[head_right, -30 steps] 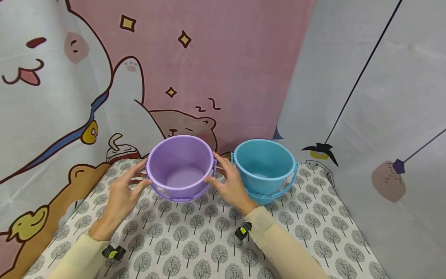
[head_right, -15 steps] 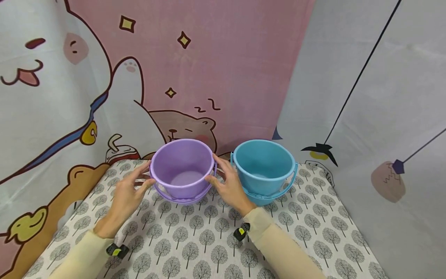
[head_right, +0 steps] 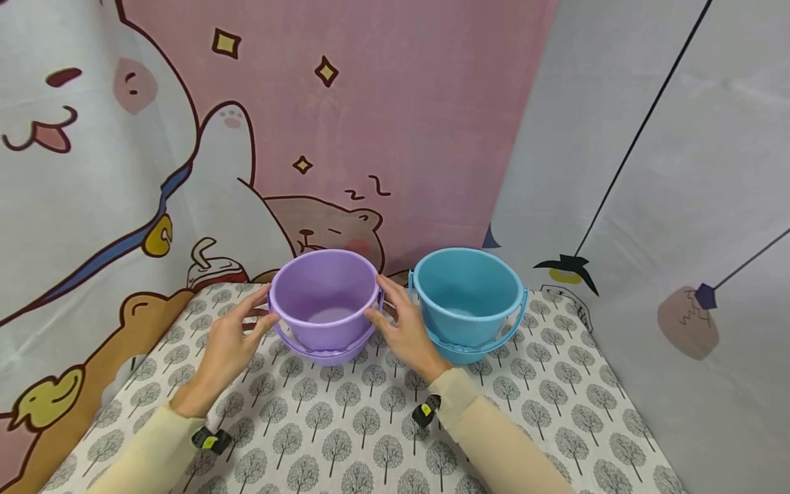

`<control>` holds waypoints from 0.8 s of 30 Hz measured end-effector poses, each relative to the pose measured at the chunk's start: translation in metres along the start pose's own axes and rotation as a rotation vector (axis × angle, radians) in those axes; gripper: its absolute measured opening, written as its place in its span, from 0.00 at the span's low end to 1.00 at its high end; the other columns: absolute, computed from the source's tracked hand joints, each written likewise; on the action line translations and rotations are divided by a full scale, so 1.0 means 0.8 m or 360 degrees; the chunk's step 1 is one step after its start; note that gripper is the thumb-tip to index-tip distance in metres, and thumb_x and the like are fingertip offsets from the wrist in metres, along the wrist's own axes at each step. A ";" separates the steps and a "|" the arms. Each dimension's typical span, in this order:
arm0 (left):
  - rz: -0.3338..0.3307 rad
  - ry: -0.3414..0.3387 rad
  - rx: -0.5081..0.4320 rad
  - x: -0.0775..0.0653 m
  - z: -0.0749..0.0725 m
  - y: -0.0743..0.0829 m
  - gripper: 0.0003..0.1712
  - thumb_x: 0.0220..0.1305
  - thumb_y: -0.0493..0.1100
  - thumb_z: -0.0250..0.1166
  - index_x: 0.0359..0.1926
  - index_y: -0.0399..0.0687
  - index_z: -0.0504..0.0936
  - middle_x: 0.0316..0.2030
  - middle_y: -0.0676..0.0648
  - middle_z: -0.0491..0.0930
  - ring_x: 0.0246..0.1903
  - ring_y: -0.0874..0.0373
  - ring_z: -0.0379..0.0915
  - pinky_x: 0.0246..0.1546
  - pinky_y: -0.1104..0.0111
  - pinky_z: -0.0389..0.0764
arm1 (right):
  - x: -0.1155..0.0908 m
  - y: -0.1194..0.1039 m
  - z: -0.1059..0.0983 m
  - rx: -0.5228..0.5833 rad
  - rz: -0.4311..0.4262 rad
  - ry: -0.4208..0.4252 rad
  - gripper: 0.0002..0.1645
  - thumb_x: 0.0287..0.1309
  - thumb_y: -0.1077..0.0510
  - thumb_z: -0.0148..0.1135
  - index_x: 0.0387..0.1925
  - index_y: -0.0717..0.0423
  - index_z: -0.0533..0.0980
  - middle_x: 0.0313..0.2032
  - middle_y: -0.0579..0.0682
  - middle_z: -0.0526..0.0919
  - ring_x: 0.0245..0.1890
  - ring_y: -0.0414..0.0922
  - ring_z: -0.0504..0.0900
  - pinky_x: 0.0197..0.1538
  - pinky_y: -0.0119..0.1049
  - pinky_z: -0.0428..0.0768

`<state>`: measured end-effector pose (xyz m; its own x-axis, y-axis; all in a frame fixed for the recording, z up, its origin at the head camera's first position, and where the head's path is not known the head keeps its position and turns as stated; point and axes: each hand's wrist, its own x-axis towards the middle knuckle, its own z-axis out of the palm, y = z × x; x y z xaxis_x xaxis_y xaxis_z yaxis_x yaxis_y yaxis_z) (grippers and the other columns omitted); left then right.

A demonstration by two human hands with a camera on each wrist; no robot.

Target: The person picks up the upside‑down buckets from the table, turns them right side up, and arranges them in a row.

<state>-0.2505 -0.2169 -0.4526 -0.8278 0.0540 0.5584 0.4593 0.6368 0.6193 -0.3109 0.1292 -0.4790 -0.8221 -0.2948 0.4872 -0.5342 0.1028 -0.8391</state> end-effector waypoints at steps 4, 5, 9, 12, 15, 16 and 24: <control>-0.0061 -0.0036 -0.0026 -0.001 -0.001 -0.001 0.40 0.83 0.42 0.74 0.87 0.35 0.70 0.74 0.29 0.84 0.61 0.33 0.92 0.57 0.55 0.98 | -0.002 0.001 0.003 -0.0023 -0.0009 -0.0040 0.48 0.84 0.60 0.70 0.93 0.56 0.60 0.93 0.63 0.58 0.87 0.68 0.72 0.88 0.50 0.76; -0.0074 -0.0044 -0.0027 -0.002 -0.001 -0.002 0.41 0.84 0.43 0.73 0.87 0.35 0.69 0.75 0.29 0.83 0.62 0.33 0.92 0.57 0.56 0.98 | -0.002 0.000 0.003 -0.0032 -0.0006 -0.0055 0.48 0.84 0.60 0.70 0.94 0.55 0.59 0.94 0.62 0.57 0.87 0.68 0.72 0.88 0.52 0.75; -0.0091 -0.0067 -0.0033 -0.002 -0.002 -0.003 0.41 0.86 0.44 0.71 0.89 0.37 0.67 0.79 0.29 0.80 0.63 0.32 0.92 0.58 0.56 0.98 | -0.003 -0.004 0.003 -0.0075 0.0005 -0.0104 0.48 0.87 0.58 0.67 0.95 0.51 0.56 0.95 0.57 0.53 0.88 0.66 0.71 0.89 0.54 0.74; -0.0082 -0.0078 -0.0022 -0.001 -0.003 -0.002 0.40 0.87 0.43 0.70 0.89 0.37 0.66 0.81 0.29 0.77 0.66 0.30 0.90 0.59 0.51 0.97 | -0.005 -0.006 0.001 -0.0130 0.0026 -0.0114 0.48 0.88 0.55 0.67 0.96 0.49 0.54 0.96 0.55 0.52 0.90 0.64 0.68 0.90 0.54 0.73; -0.0066 -0.0068 0.0046 -0.002 -0.004 0.001 0.39 0.87 0.44 0.70 0.89 0.37 0.68 0.82 0.28 0.75 0.73 0.27 0.84 0.65 0.40 0.94 | -0.009 -0.010 -0.003 -0.0209 0.0057 -0.0116 0.48 0.88 0.52 0.67 0.96 0.47 0.55 0.96 0.54 0.52 0.92 0.62 0.65 0.90 0.57 0.73; -0.0062 -0.0058 0.0081 -0.003 -0.005 0.002 0.39 0.87 0.44 0.70 0.88 0.38 0.69 0.81 0.27 0.76 0.73 0.26 0.83 0.65 0.37 0.94 | -0.011 -0.012 -0.004 -0.0241 0.0068 -0.0120 0.48 0.88 0.51 0.67 0.96 0.45 0.55 0.96 0.53 0.51 0.92 0.61 0.65 0.89 0.58 0.74; 0.0042 0.0028 0.0295 -0.003 -0.009 0.016 0.33 0.87 0.47 0.71 0.83 0.40 0.77 0.80 0.29 0.78 0.76 0.25 0.78 0.75 0.24 0.82 | -0.023 -0.035 -0.015 -0.0475 0.0001 -0.0173 0.48 0.88 0.49 0.68 0.96 0.46 0.56 0.95 0.53 0.56 0.92 0.61 0.66 0.87 0.62 0.77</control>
